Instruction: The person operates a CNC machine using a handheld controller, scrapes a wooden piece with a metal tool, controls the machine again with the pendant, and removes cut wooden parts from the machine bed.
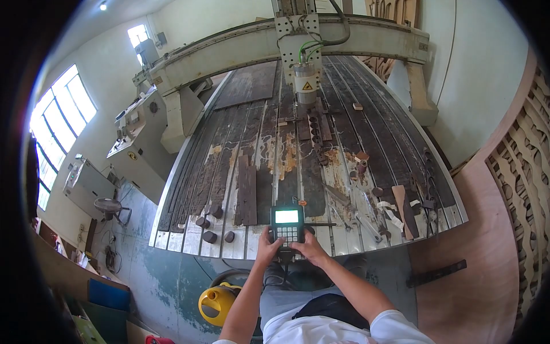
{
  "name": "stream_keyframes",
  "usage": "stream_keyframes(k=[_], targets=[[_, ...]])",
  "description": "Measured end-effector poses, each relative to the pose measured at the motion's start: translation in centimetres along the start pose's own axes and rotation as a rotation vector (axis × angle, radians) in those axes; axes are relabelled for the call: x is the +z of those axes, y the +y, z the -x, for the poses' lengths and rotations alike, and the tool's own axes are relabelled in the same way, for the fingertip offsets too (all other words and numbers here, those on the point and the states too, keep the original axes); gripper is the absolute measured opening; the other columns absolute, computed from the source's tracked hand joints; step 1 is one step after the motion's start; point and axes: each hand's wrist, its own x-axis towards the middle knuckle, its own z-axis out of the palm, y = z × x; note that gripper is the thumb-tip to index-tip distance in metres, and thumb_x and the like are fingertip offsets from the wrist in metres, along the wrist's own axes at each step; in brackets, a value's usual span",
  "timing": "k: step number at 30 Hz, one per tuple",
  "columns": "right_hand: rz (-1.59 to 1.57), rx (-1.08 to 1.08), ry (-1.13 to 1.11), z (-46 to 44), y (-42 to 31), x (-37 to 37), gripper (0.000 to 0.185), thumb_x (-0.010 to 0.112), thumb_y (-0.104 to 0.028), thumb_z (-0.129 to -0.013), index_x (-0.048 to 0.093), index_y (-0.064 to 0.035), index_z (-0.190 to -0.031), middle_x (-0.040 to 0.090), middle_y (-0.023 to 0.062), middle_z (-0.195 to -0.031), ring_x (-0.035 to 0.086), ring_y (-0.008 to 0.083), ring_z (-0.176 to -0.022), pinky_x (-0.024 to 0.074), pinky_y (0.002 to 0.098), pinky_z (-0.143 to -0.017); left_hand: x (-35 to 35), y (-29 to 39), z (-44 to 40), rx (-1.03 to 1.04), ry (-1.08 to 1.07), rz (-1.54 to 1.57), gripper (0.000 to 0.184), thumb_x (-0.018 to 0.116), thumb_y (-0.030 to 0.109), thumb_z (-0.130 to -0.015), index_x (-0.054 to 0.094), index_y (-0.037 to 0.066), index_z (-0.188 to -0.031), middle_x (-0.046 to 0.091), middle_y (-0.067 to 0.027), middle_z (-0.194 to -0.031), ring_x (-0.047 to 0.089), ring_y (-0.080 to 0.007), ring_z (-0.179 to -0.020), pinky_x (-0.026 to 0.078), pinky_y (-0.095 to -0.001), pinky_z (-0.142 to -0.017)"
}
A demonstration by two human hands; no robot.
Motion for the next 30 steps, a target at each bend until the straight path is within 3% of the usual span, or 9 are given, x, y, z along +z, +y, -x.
stream_keyframes(k=[30], targets=[[0.004, 0.034, -0.022, -0.02, -0.09, -0.13, 0.049, 0.065, -0.001, -0.080, 0.047, -0.0024, -0.126, 0.059, 0.0060, -0.111, 0.060, 0.0149, -0.101, 0.0502, 0.0300, -0.089, -0.03, 0.04, 0.05, 0.019, -0.007, 0.014, 0.045, 0.070, 0.006, -0.079, 0.047, -0.004, -0.117, 0.067, -0.0133, -0.099, 0.064, -0.0163, -0.090, 0.050, -0.0286, -0.080]])
